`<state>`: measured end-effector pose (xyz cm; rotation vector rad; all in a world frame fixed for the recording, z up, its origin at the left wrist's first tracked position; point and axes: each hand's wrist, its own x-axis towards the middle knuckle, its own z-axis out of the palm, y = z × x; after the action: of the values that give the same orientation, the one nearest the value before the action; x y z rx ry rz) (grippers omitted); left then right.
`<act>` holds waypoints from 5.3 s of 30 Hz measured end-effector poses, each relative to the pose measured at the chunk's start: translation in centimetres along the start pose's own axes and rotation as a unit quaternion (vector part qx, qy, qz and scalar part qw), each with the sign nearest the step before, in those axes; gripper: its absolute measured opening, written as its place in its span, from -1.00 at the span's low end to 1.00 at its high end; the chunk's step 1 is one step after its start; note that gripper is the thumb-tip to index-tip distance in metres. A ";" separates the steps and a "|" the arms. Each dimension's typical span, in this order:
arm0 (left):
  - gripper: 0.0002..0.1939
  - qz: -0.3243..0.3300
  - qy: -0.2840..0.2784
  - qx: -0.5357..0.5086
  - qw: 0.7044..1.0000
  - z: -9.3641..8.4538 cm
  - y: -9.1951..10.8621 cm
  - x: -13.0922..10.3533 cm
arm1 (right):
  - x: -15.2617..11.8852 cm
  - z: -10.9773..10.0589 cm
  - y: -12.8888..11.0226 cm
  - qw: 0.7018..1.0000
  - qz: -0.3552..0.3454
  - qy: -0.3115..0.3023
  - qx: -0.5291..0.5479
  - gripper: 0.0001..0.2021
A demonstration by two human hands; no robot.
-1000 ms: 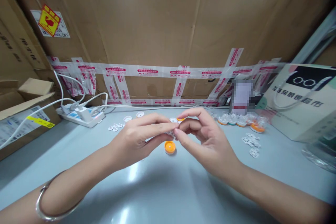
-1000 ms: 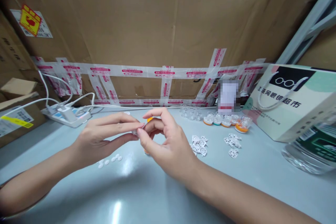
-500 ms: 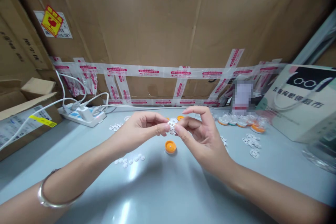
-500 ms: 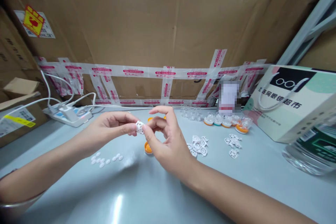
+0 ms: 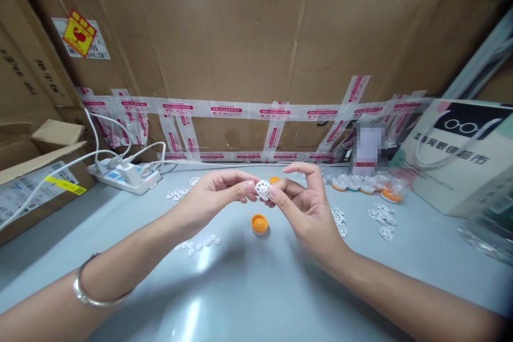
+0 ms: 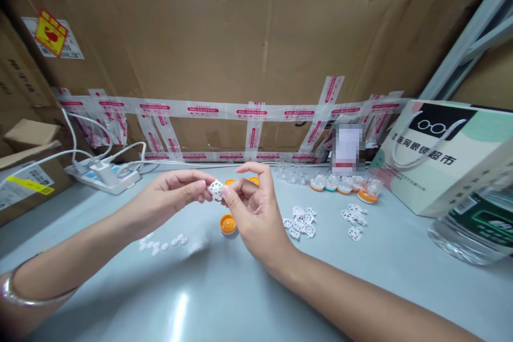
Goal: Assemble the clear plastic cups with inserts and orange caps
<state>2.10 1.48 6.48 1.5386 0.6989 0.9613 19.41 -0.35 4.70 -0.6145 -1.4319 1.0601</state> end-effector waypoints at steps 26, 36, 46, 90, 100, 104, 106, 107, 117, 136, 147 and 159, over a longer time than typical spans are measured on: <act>-0.78 0.025 -0.033 0.308 0.950 0.2 -4.6 0.5 | 0.8 -3.6 4.9 0.871 0.096 -0.284 -0.389 -0.80; -0.78 0.059 -0.037 0.347 0.935 -0.1 -5.8 0.6 | 0.6 -3.8 6.5 0.890 0.086 -0.249 -0.372 -0.75; -0.68 0.089 -0.053 0.431 0.897 0.0 -6.0 0.7 | 0.5 -3.4 6.7 0.905 0.113 -0.229 -0.341 -0.78; -0.52 -0.005 -0.059 0.416 0.908 -0.3 -6.2 0.0 | 7.9 -16.4 0.2 0.689 0.078 -0.044 -0.720 -0.72; -0.77 -0.006 -0.030 0.418 0.908 0.1 -6.6 0.3 | 7.0 -18.9 4.9 0.570 0.094 -0.045 -0.815 -0.64; -0.77 0.001 -0.025 0.404 0.915 0.1 -6.9 0.2 | 7.1 -18.7 5.2 0.562 0.094 -0.038 -0.821 -0.68; -0.77 0.003 -0.022 0.393 0.919 0.0 -7.0 0.2 | 7.0 -18.4 5.5 0.563 0.092 -0.038 -0.820 -0.70; -0.76 0.002 -0.020 0.386 0.922 0.0 -7.1 0.2 | 7.0 -18.3 5.6 0.565 0.090 -0.039 -0.819 -0.71; -0.73 -0.105 -0.008 0.092 0.990 0.0 -7.2 0.8 | 6.8 -16.4 3.9 0.622 0.012 0.019 -0.783 -0.73; -0.74 -0.070 0.001 -0.039 0.997 1.9 -4.2 -0.4 | 1.8 -3.5 -2.9 0.987 0.010 -0.053 -0.149 -0.79; -0.71 -0.030 -0.004 -0.005 1.000 1.9 -3.7 -0.6 | 1.5 -3.3 -2.2 0.982 -0.003 -0.091 -0.167 -0.80; -0.75 0.014 -0.018 0.020 1.000 2.0 -2.6 -0.7 | 1.2 -2.6 -1.8 0.985 0.020 -0.088 -0.145 -0.81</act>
<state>3.64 0.39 3.72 1.6011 0.6768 0.9420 22.04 0.55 6.57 -0.7752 -1.7522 0.9631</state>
